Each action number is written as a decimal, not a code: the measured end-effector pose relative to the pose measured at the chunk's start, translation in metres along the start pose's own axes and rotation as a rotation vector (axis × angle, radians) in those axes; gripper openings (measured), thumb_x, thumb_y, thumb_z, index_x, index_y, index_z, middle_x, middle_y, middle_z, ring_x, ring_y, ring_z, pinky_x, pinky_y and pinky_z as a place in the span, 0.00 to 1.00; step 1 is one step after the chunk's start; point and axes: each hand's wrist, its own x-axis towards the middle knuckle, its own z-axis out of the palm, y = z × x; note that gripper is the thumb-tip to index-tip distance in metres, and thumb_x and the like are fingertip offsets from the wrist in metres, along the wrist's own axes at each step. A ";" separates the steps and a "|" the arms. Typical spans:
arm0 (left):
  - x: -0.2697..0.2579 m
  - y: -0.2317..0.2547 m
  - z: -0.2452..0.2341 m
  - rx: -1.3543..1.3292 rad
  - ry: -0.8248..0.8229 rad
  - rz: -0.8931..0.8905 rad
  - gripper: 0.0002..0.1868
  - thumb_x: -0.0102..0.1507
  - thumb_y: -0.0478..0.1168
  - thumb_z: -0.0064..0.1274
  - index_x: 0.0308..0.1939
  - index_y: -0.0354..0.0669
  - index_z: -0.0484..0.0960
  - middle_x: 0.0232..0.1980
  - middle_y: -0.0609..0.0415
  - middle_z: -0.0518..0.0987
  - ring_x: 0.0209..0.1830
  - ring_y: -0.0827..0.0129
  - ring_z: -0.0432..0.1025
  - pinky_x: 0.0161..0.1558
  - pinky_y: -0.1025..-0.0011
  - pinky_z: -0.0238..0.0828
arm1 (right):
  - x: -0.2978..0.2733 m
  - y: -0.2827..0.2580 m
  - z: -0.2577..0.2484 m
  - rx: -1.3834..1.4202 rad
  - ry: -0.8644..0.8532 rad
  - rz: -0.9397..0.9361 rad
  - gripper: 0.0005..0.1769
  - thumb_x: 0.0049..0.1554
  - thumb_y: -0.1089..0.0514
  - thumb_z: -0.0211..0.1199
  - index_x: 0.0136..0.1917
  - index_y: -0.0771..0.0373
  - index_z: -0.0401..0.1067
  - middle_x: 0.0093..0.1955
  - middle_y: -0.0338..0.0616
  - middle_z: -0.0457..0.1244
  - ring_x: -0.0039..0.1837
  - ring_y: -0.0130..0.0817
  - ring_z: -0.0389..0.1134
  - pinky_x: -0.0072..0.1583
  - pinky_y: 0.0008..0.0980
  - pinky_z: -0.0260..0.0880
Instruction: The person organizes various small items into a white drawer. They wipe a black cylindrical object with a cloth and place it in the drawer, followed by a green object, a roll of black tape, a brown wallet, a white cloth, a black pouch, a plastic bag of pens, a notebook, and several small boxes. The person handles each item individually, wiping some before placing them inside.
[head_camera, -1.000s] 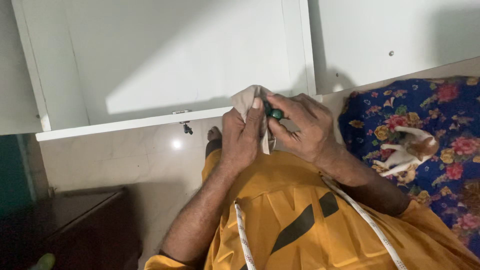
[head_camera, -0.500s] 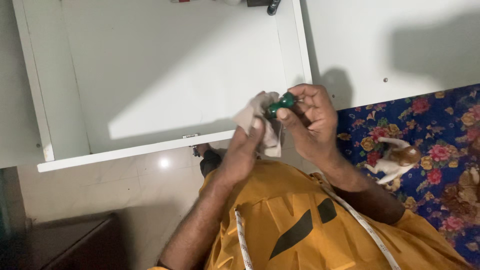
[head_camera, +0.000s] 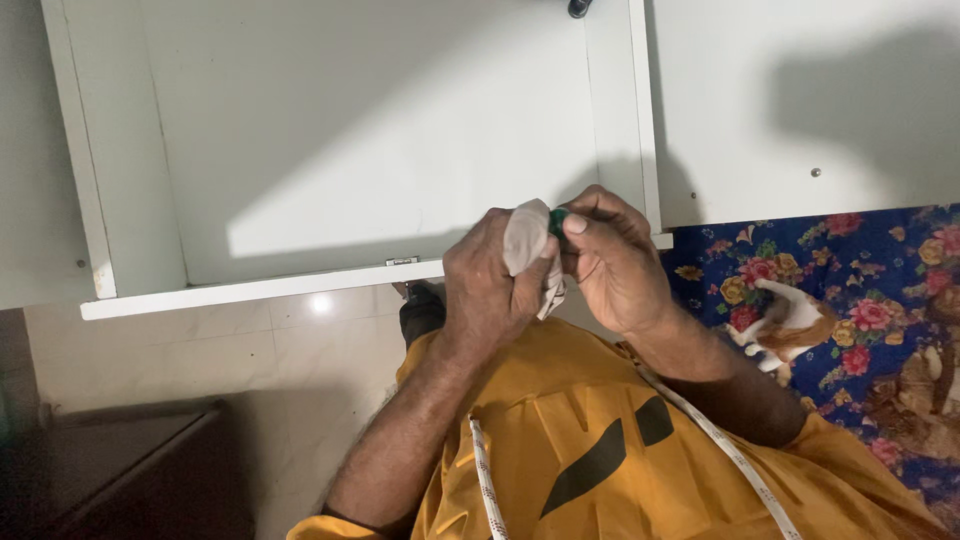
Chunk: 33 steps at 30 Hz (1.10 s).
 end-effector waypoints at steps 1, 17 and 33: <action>-0.001 -0.001 -0.001 -0.014 0.004 -0.017 0.12 0.72 0.43 0.54 0.51 0.36 0.78 0.39 0.47 0.80 0.38 0.60 0.79 0.39 0.63 0.77 | -0.001 0.000 0.002 -0.006 0.013 0.008 0.05 0.69 0.64 0.55 0.54 0.69 0.70 0.48 0.50 0.69 0.49 0.34 0.74 0.51 0.38 0.81; 0.006 0.016 0.012 -0.246 0.026 -0.114 0.19 0.63 0.29 0.50 0.58 0.33 0.79 0.54 0.42 0.77 0.55 0.57 0.76 0.56 0.64 0.74 | -0.004 0.000 -0.019 -0.340 0.121 -0.038 0.11 0.65 0.66 0.55 0.61 0.68 0.68 0.50 0.45 0.65 0.51 0.28 0.69 0.54 0.32 0.76; -0.002 -0.008 0.035 -0.259 0.124 -0.273 0.05 0.70 0.35 0.50 0.43 0.35 0.77 0.34 0.53 0.78 0.34 0.71 0.73 0.37 0.72 0.73 | -0.008 -0.004 -0.011 -0.847 0.020 -0.199 0.20 0.66 0.65 0.56 0.71 0.67 0.65 0.49 0.44 0.69 0.48 0.24 0.69 0.50 0.27 0.74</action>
